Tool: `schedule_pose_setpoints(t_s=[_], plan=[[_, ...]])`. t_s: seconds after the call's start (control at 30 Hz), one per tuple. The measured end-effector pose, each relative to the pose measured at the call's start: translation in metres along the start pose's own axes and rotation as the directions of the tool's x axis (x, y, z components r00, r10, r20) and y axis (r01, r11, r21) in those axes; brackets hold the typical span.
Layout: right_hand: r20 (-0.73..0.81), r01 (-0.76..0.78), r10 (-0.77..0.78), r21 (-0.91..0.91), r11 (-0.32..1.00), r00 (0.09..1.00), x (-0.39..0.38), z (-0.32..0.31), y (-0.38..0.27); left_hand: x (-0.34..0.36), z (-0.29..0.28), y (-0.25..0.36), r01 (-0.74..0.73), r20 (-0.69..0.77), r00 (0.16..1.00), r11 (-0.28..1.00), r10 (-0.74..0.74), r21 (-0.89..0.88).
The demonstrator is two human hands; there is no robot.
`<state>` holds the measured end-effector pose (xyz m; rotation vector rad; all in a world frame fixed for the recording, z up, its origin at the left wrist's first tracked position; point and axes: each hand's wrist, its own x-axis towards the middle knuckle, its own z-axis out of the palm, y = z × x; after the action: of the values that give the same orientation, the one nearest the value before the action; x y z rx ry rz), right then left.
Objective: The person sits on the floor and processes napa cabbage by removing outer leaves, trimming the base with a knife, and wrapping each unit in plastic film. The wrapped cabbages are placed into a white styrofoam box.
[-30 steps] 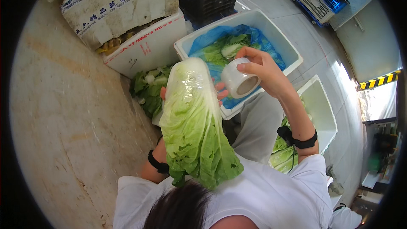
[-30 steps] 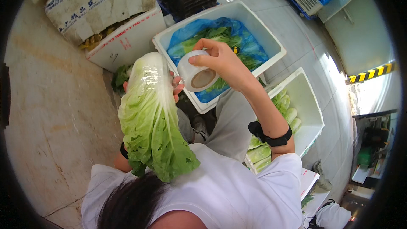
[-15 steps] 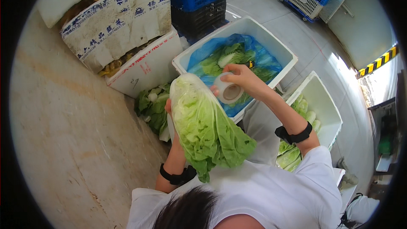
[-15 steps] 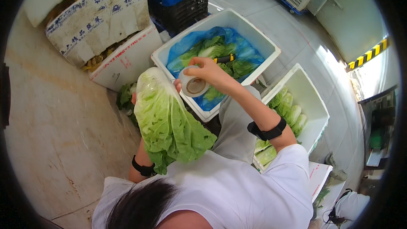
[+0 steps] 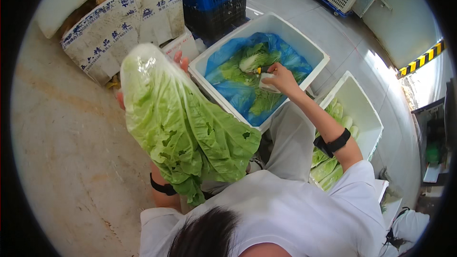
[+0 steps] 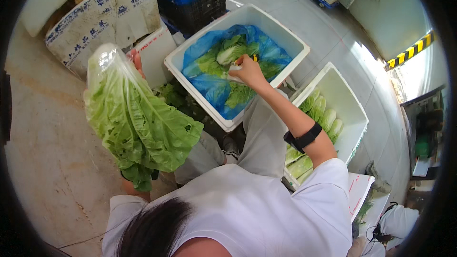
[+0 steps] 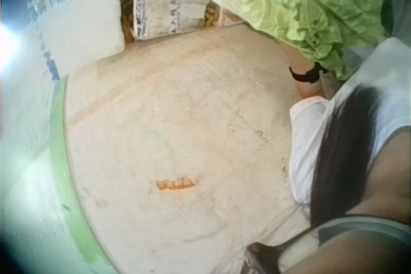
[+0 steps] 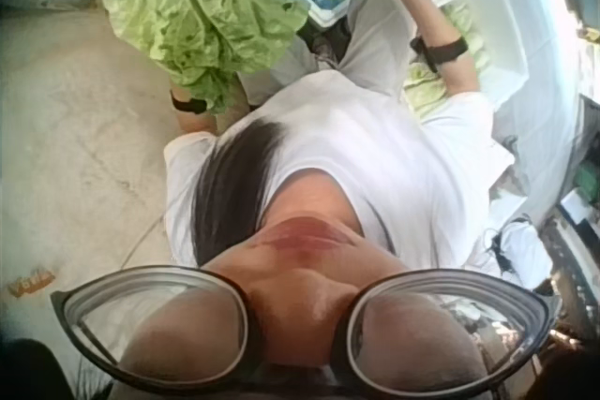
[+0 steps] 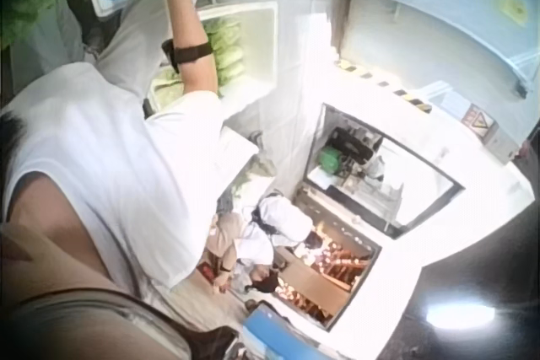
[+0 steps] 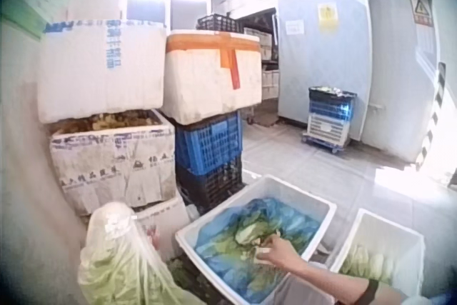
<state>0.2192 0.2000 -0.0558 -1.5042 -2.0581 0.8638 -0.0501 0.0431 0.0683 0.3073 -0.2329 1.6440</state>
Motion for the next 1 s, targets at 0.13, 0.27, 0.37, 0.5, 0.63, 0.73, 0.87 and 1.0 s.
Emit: schedule_pose_setpoints(t_s=[0.13, 0.27, 0.37, 0.5, 0.63, 0.73, 0.87, 1.0], plan=[[0.195, -0.121, 0.166, -0.222, 0.967, 0.967, -0.005, 0.033, 0.015, -0.037, -0.039, -0.003, -0.039, -0.187, 0.980, 0.986, 0.070, 0.162], [0.163, 0.063, -0.021, -0.257, 0.964, 0.986, -0.012, 0.076, 0.022, -0.053, -0.066, -0.007, 0.118, -0.142, 0.985, 0.983, -0.098, 0.143], [0.330, 0.175, -0.077, -0.281, 0.944, 0.941, -0.019, 0.096, 0.014, -0.062, -0.074, -0.016, 0.192, -0.184, 0.969, 0.971, -0.164, 0.142], [0.237, 0.246, -0.249, 0.044, 0.968, 0.939, -0.019, 0.071, -0.032, -0.060, -0.075, -0.021, 0.289, -0.238, 0.946, 0.905, -0.220, 0.313], [-0.192, 0.390, -0.342, 0.344, 0.854, 0.920, -0.062, 0.021, -0.099, -0.056, -0.075, -0.033, 0.271, -0.217, 0.953, 0.913, -0.211, 0.304], [-0.113, 0.570, -0.560, 0.238, 0.787, 0.821, -0.112, 0.001, -0.128, -0.056, -0.079, -0.041, 0.273, -0.267, 0.946, 0.898, -0.184, 0.346], [0.098, 0.234, -0.287, 0.367, 0.901, 0.953, -0.127, 0.009, -0.140, -0.052, -0.091, -0.044, 0.398, -0.356, 0.904, 0.773, -0.238, 0.495], [0.397, -0.272, -0.038, 0.692, 0.668, 0.917, -0.106, -0.012, -0.121, -0.048, -0.090, -0.049, 0.456, -0.399, 0.882, 0.665, -0.250, 0.592]])
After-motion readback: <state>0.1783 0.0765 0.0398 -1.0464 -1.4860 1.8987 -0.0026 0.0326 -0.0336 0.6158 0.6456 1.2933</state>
